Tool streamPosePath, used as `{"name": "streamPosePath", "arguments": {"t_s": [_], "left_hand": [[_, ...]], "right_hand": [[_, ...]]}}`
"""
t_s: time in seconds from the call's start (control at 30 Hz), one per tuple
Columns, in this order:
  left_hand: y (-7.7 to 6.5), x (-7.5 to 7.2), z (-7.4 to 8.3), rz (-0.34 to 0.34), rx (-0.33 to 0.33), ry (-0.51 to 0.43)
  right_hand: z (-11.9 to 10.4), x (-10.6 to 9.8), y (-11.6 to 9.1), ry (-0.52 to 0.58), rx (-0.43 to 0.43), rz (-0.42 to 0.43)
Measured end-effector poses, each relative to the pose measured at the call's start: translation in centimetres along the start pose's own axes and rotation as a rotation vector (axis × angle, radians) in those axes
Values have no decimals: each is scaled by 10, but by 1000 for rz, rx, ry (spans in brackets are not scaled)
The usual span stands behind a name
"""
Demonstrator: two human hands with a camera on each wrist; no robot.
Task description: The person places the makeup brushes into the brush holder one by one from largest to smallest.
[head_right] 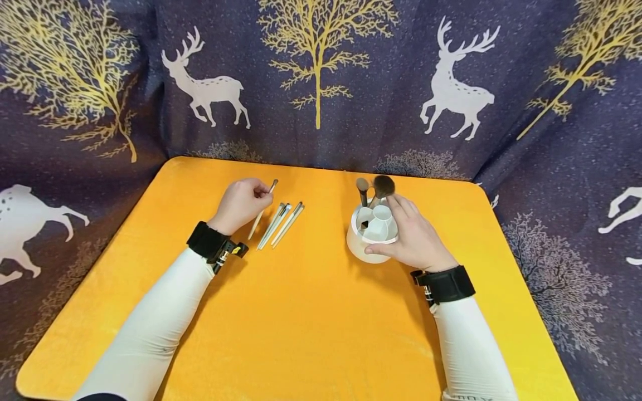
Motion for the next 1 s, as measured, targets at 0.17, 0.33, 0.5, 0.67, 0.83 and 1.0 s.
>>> {"name": "streamPosePath", "arguments": {"t_s": [0.17,0.33,0.5,0.67,0.83,1.0], "left_hand": [[2,-3,6,15,15,-13],[3,-5,12,13,14,-27],[4,-7,16,13,18,-38],[6,-8,20,24,39,-33],[7,-8,23,31,47,-34],[8,-8,29,36,53,-39]], "right_hand": [[1,0,-1,7,5,-3],[2,-1,-2,7,15,-7],[1,-1,-1,6,18,-10],[1,-1,0,10,14,-5],[1,-2,0,12,13,-1],[1,-2,0,8,9,3]]}}
Point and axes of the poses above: each hand's wrist, its own y-axis towards the middle knuckle, its own x-axis out of the palm, z = x × y, the point moved 4 cm from there along y, towards the middle knuckle, and after that the axes turned 8 degrees about -x, right-handed, at the moved point
